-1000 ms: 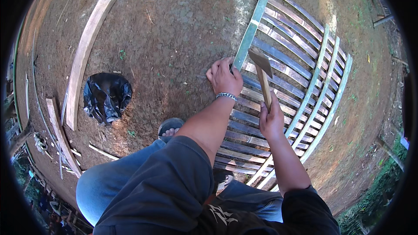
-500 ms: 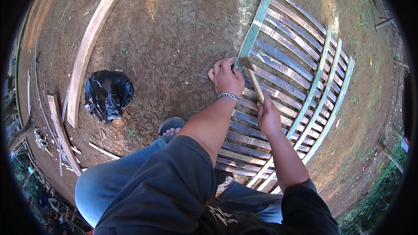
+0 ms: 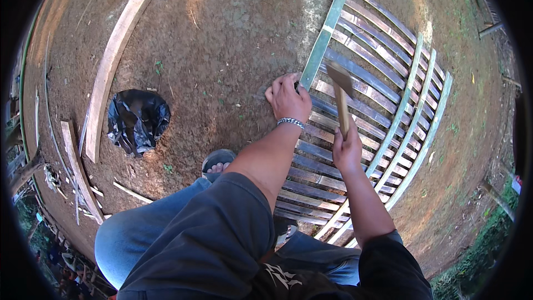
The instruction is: The person hammers nails into a wooden slat structure using a hammer. They repeatedly pick up nails from a black plastic bag and secure the slats to the frame.
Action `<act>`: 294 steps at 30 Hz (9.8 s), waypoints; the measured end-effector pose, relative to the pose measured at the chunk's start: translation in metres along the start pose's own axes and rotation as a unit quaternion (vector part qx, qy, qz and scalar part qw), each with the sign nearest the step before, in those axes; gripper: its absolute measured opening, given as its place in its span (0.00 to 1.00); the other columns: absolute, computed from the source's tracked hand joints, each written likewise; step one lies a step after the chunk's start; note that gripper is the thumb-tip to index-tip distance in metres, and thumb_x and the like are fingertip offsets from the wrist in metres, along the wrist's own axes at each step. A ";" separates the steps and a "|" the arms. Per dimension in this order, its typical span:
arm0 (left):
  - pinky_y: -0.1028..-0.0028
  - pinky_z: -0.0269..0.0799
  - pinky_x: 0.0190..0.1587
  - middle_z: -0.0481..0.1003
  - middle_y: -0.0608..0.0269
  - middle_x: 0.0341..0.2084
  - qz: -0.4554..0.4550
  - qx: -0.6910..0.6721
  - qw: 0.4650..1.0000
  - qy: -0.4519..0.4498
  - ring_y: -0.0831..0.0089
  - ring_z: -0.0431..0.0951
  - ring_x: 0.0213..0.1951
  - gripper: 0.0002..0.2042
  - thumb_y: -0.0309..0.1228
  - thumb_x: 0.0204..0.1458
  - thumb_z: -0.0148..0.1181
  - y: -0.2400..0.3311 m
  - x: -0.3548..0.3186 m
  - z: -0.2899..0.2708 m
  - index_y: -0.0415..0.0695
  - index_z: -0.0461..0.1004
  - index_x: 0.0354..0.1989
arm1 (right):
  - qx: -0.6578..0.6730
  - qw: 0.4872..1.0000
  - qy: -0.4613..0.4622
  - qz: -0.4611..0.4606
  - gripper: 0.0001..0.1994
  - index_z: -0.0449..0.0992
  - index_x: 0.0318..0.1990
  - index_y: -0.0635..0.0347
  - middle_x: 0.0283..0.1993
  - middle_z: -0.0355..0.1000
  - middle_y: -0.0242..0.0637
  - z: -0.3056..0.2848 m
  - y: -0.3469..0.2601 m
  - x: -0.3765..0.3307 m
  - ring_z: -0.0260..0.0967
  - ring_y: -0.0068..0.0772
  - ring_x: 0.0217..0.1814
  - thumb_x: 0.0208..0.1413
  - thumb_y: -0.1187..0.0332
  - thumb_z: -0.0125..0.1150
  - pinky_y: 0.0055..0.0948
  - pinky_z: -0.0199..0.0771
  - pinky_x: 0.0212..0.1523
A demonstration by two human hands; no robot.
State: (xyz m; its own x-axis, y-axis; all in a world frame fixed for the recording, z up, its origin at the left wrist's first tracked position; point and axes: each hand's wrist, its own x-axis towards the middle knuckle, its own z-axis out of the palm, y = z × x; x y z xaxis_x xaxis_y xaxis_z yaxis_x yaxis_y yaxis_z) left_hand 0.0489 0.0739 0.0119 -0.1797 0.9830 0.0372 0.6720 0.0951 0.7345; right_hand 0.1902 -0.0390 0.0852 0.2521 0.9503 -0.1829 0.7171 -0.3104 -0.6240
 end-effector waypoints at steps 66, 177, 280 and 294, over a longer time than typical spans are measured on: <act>0.54 0.76 0.51 0.80 0.36 0.44 -0.180 0.382 0.903 -0.083 0.42 0.80 0.49 0.11 0.26 0.54 0.59 -0.300 0.068 -0.344 0.34 0.80 0.42 | 0.111 0.923 -0.134 0.344 0.25 0.66 0.64 0.58 0.51 0.76 0.59 -0.045 -0.051 -0.194 0.74 0.62 0.57 0.61 0.65 0.61 0.47 0.73 0.57; 0.57 0.73 0.47 0.79 0.52 0.35 0.006 -0.132 0.991 0.008 0.52 0.80 0.39 0.08 0.31 0.57 0.63 0.017 0.058 0.035 0.40 0.80 0.38 | 0.348 0.866 -0.104 0.343 0.21 0.70 0.59 0.64 0.31 0.72 0.29 -0.033 -0.030 -0.178 0.68 0.18 0.27 0.60 0.70 0.67 0.24 0.71 0.29; 0.61 0.61 0.55 0.80 0.69 0.40 0.076 -0.011 0.997 0.011 0.66 0.77 0.47 0.04 0.32 0.54 0.65 0.013 0.045 0.030 0.51 0.84 0.35 | 0.019 0.996 -0.048 0.068 0.22 0.64 0.66 0.60 0.48 0.75 0.62 -0.023 -0.026 0.023 0.75 0.67 0.49 0.66 0.70 0.55 0.52 0.75 0.48; 0.61 0.60 0.55 0.80 0.70 0.41 0.069 -0.017 0.997 0.007 0.66 0.76 0.49 0.05 0.31 0.53 0.63 0.015 0.048 0.032 0.52 0.84 0.35 | -0.007 1.000 -0.027 0.014 0.23 0.64 0.66 0.59 0.50 0.76 0.59 -0.030 -0.030 0.039 0.75 0.65 0.50 0.64 0.71 0.57 0.53 0.76 0.49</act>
State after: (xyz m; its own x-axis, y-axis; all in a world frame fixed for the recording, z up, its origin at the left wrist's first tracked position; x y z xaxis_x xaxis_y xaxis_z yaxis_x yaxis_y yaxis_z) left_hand 0.0731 0.1271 0.0032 -0.0980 0.9840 0.1487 0.6661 -0.0462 0.7444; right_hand 0.1986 0.0066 0.1196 0.2372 0.9412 -0.2408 0.7190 -0.3367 -0.6080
